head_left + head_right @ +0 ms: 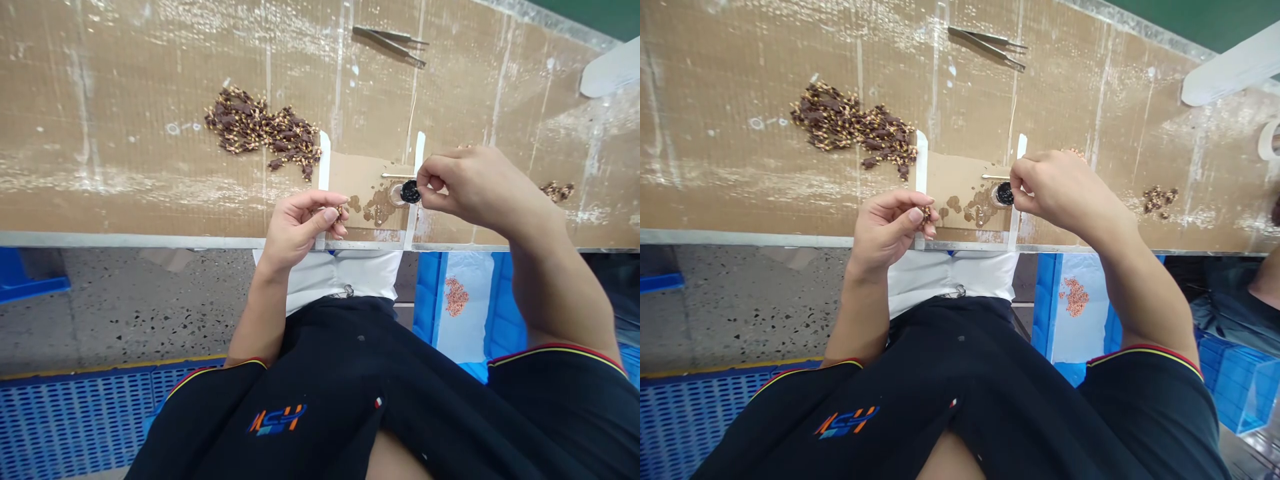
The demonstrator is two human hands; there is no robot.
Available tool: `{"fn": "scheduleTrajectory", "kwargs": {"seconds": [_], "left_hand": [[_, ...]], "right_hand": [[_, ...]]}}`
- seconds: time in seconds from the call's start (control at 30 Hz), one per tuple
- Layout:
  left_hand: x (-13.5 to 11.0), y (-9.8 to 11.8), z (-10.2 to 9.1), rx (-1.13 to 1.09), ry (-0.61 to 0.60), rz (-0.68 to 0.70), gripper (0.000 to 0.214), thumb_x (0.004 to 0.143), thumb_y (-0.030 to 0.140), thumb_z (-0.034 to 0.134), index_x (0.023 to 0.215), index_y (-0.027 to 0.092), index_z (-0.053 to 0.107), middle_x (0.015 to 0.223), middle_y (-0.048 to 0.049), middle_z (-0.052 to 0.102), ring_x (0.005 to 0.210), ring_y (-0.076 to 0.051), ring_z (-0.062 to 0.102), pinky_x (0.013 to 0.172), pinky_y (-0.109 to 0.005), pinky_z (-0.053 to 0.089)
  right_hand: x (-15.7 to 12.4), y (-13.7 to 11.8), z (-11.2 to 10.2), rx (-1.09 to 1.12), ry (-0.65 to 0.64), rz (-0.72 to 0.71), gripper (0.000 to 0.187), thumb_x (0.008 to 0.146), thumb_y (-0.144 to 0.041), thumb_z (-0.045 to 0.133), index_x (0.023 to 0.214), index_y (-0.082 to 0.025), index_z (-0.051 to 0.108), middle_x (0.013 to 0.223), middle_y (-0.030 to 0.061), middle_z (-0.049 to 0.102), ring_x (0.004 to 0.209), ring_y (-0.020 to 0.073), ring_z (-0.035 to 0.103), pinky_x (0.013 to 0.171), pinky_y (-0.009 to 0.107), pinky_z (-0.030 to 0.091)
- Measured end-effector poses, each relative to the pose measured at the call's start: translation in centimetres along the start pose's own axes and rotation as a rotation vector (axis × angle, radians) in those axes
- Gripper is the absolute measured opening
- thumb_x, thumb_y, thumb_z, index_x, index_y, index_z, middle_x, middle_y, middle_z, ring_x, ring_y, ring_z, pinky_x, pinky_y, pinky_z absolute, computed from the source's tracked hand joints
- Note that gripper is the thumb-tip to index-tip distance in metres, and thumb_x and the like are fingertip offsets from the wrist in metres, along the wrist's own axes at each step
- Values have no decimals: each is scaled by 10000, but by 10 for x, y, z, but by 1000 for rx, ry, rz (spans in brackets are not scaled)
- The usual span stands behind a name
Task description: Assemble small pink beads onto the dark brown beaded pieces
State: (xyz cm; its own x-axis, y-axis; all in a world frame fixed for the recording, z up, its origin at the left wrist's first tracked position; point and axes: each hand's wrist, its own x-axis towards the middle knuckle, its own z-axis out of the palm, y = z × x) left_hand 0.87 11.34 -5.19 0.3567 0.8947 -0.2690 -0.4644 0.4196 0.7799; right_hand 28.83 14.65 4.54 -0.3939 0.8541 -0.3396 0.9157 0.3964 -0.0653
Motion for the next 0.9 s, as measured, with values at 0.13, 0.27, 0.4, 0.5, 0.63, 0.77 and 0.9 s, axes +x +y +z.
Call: {"fn": "scheduleTrajectory", "kwargs": {"seconds": [0.13, 0.27, 0.4, 0.5, 0.63, 0.77, 0.9], "left_hand": [[1, -3, -2, 11, -42, 59, 417, 710, 489, 1038, 914, 172, 858, 757, -41, 803, 562, -144, 753, 534, -244, 655], [3, -5, -4, 33, -90, 110, 345, 763, 465, 1010, 925, 196, 867, 772, -29, 820, 558, -117, 749, 532, -205, 640], [3, -6, -5, 50, -85, 117, 353, 776, 492, 997, 937, 204, 869, 785, -28, 827, 569, -112, 749, 540, -201, 636], [2, -6, -4, 52, -75, 105, 374, 762, 511, 1000, 936, 207, 869, 783, -26, 828, 567, -111, 747, 541, -203, 631], [3, -7, -5, 31, -92, 105, 353, 771, 492, 999, 954, 215, 876, 809, -27, 841, 588, -107, 757, 559, -196, 634], [3, -9, -6, 16, -88, 108, 355, 778, 485, 996, 979, 217, 877, 840, -31, 848, 616, -109, 770, 578, -197, 641], [2, -11, -8, 41, -83, 95, 393, 770, 512, 994, 988, 210, 869, 864, -42, 849, 636, -121, 778, 603, -218, 656]], "right_hand": [[1, -6, -6, -19, -24, 6, 139, 868, -121, 573, 793, -230, 615, 701, 24, 566, 627, 169, 430, 649, 357, 345], [0, -6, -8, 31, -18, -28, 168, 874, -95, 583, 776, -230, 601, 695, 32, 573, 611, 166, 429, 637, 365, 339], [0, -3, -7, 42, 16, -70, 173, 871, -97, 591, 785, -240, 634, 688, 36, 600, 595, 175, 438, 627, 372, 324], [0, -4, -10, 0, 20, -71, 159, 867, -116, 581, 778, -236, 633, 673, 32, 583, 585, 170, 401, 618, 369, 306], [0, -11, -18, -61, -10, -21, 150, 883, -137, 567, 784, -227, 634, 669, 24, 575, 577, 163, 383, 625, 364, 288], [-3, -15, -23, -67, -21, 35, 151, 876, -118, 586, 776, -217, 638, 690, 46, 608, 588, 171, 429, 632, 367, 293], [-10, -6, -17, -67, 23, 73, 139, 858, -127, 601, 763, -221, 640, 704, 56, 632, 595, 185, 474, 620, 361, 279]]}}
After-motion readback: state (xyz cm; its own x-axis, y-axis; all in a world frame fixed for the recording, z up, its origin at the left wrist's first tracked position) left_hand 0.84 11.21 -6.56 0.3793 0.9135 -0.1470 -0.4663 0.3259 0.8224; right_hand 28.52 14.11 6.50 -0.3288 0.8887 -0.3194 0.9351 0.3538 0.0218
